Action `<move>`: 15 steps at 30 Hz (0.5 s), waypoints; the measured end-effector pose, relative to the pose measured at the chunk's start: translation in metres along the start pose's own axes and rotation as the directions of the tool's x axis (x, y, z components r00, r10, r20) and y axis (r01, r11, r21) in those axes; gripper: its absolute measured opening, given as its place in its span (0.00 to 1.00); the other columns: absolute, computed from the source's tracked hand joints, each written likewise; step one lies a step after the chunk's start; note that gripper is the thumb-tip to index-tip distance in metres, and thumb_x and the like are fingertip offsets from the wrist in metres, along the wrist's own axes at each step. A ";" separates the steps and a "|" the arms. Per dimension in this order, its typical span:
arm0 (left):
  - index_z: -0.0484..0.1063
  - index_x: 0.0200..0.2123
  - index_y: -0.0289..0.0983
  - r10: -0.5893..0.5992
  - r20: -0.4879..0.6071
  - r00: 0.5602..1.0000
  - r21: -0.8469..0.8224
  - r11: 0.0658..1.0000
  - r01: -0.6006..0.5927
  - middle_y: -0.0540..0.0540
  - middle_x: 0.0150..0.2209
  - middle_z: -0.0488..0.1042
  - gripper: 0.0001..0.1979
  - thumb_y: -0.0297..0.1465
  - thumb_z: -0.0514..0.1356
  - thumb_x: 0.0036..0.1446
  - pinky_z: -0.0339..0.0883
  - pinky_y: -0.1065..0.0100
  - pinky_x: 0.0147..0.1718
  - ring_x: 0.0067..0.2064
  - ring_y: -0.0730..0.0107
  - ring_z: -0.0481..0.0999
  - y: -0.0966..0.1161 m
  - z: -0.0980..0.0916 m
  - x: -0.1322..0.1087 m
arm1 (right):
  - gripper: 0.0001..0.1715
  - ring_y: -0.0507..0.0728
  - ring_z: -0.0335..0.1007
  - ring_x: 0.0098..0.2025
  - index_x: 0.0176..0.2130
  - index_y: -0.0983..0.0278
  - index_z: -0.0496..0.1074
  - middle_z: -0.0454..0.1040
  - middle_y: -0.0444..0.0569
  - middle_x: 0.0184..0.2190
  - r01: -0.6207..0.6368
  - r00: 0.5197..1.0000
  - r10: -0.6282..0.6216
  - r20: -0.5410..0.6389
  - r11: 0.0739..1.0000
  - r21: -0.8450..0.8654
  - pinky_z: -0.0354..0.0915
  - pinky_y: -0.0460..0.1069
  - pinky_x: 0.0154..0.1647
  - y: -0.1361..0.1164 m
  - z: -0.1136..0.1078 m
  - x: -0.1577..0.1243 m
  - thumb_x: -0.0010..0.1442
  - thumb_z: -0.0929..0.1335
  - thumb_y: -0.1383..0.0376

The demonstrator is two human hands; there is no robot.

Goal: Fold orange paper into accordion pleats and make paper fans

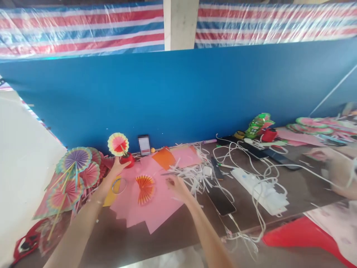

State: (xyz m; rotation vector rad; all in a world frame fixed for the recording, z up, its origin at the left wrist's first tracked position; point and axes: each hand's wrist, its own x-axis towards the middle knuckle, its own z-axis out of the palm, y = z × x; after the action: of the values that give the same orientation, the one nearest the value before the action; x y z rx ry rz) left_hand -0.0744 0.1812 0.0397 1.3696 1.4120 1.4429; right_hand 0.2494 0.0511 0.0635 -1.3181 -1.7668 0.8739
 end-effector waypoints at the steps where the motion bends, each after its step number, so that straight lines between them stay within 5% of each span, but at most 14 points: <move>1: 0.58 0.54 0.36 0.001 -0.104 0.995 0.044 0.999 0.004 0.36 0.56 0.61 0.39 0.32 0.68 0.37 0.58 0.58 0.54 0.56 0.55 0.64 -0.002 -0.001 -0.016 | 0.11 0.53 0.68 0.24 0.33 0.65 0.72 0.71 0.44 0.21 -0.003 1.000 0.004 -0.019 0.999 0.053 0.63 0.47 0.27 0.000 0.004 0.001 0.54 0.63 0.61; 2: 0.57 0.55 0.36 -0.003 -0.201 0.980 0.058 0.998 0.015 0.35 0.57 0.58 0.35 0.34 0.65 0.42 0.59 0.58 0.53 0.57 0.56 0.63 -0.003 -0.001 -0.034 | 0.12 0.53 0.68 0.24 0.34 0.65 0.71 0.71 0.44 0.22 -0.009 0.999 0.015 -0.045 0.994 0.111 0.63 0.47 0.27 -0.001 0.010 0.003 0.54 0.63 0.61; 4: 0.64 0.49 0.36 -0.075 -0.191 0.979 0.055 0.995 0.087 0.37 0.52 0.66 0.25 0.38 0.61 0.47 0.61 0.57 0.51 0.54 0.56 0.66 -0.003 0.004 -0.078 | 0.13 0.52 0.66 0.22 0.35 0.65 0.69 0.70 0.44 0.21 -0.032 0.996 0.051 -0.080 0.973 0.230 0.62 0.47 0.23 -0.004 0.025 0.009 0.54 0.64 0.58; 6: 0.70 0.39 0.37 -0.269 0.117 0.956 -0.069 0.958 0.278 0.40 0.43 0.72 0.18 0.41 0.60 0.47 0.64 0.58 0.47 0.49 0.56 0.70 0.002 0.018 -0.120 | 0.15 0.51 0.64 0.19 0.35 0.65 0.68 0.69 0.44 0.20 -0.047 0.995 0.074 -0.073 0.949 0.311 0.61 0.46 0.20 -0.011 0.046 0.013 0.55 0.63 0.55; 8: 0.72 0.34 0.37 -0.329 0.192 0.925 -0.125 0.926 0.355 0.40 0.35 0.75 0.19 0.46 0.58 0.48 0.68 0.60 0.39 0.39 0.59 0.75 0.013 0.036 -0.152 | 0.17 0.53 0.68 0.22 0.35 0.64 0.67 0.71 0.47 0.22 -0.022 0.998 0.042 -0.052 0.945 0.326 0.64 0.47 0.22 -0.021 0.070 0.013 0.56 0.63 0.53; 9: 0.72 0.33 0.36 -0.364 0.237 0.901 -0.161 0.900 0.406 0.40 0.32 0.75 0.21 0.48 0.55 0.50 0.68 0.62 0.35 0.35 0.62 0.76 0.019 0.045 -0.162 | 0.17 0.55 0.71 0.26 0.36 0.64 0.67 0.73 0.49 0.26 0.007 0.999 0.006 -0.042 0.951 0.308 0.67 0.49 0.26 -0.027 0.082 0.011 0.57 0.63 0.53; 11: 0.71 0.29 0.35 -0.512 0.383 0.768 -0.339 0.696 0.633 0.40 0.29 0.74 0.25 0.52 0.52 0.50 0.67 0.64 0.29 0.29 0.65 0.75 0.030 0.058 -0.173 | 0.16 0.58 0.73 0.35 0.39 0.63 0.67 0.75 0.52 0.33 0.065 0.997 -0.056 -0.047 0.971 0.228 0.69 0.51 0.34 -0.038 0.100 0.000 0.59 0.61 0.54; 15: 0.69 0.26 0.36 -0.556 0.346 0.756 -0.548 0.535 0.644 0.45 0.24 0.72 0.16 0.44 0.62 0.42 0.61 0.71 0.22 0.24 0.71 0.71 0.039 0.064 -0.171 | 0.19 0.59 0.72 0.41 0.51 0.59 0.61 0.74 0.52 0.40 0.186 0.980 -0.187 0.068 0.982 0.016 0.69 0.54 0.39 -0.041 0.104 -0.023 0.61 0.60 0.59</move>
State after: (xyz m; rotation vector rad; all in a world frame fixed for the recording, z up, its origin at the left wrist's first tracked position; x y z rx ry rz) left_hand 0.0301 0.0268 0.0319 0.4299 0.9903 1.1500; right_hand 0.1444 0.0102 0.0445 -1.1066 -1.9032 0.8296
